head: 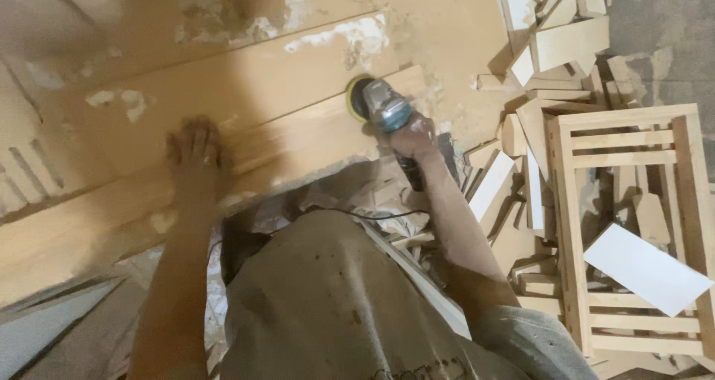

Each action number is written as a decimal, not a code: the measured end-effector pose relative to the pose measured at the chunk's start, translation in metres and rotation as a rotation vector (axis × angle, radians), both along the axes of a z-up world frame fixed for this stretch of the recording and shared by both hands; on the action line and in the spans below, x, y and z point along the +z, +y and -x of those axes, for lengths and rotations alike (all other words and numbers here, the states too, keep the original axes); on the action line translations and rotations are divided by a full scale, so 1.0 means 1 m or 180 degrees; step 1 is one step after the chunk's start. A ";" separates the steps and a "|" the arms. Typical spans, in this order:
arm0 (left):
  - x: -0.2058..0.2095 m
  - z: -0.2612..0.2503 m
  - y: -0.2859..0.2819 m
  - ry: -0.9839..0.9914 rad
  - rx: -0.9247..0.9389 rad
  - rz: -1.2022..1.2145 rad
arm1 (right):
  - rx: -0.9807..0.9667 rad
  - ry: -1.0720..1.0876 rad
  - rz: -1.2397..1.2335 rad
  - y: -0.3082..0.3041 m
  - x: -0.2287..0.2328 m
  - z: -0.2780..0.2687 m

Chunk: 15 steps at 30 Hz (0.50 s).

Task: The person sands wood planks and slats using a power sander, handling them individually and placing them in stacks.

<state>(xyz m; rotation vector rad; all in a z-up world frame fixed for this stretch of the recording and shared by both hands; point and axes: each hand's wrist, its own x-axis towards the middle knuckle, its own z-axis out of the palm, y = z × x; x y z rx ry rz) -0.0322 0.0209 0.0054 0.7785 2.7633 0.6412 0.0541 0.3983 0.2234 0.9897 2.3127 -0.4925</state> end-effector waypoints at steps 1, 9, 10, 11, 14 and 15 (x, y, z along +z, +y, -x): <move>-0.001 -0.001 -0.002 0.0000 0.0017 0.0013 | 0.0017 0.0000 0.0013 -0.017 -0.023 0.002; -0.019 -0.001 -0.004 0.1099 -0.0014 0.0066 | 0.1077 0.0228 0.0334 -0.116 -0.070 -0.005; -0.019 -0.003 -0.006 0.1093 0.0001 0.0072 | 0.1092 0.0222 0.0338 -0.107 -0.056 -0.012; -0.019 -0.004 -0.006 0.0909 0.0005 0.0031 | 0.0841 0.0234 0.0184 -0.098 -0.042 -0.018; -0.020 0.000 -0.004 0.0479 -0.0002 -0.0083 | 0.0255 0.0096 -0.0063 -0.056 -0.038 -0.021; -0.020 -0.001 -0.002 0.0206 -0.0022 -0.0153 | -0.0088 -0.0078 -0.0154 -0.039 -0.043 -0.023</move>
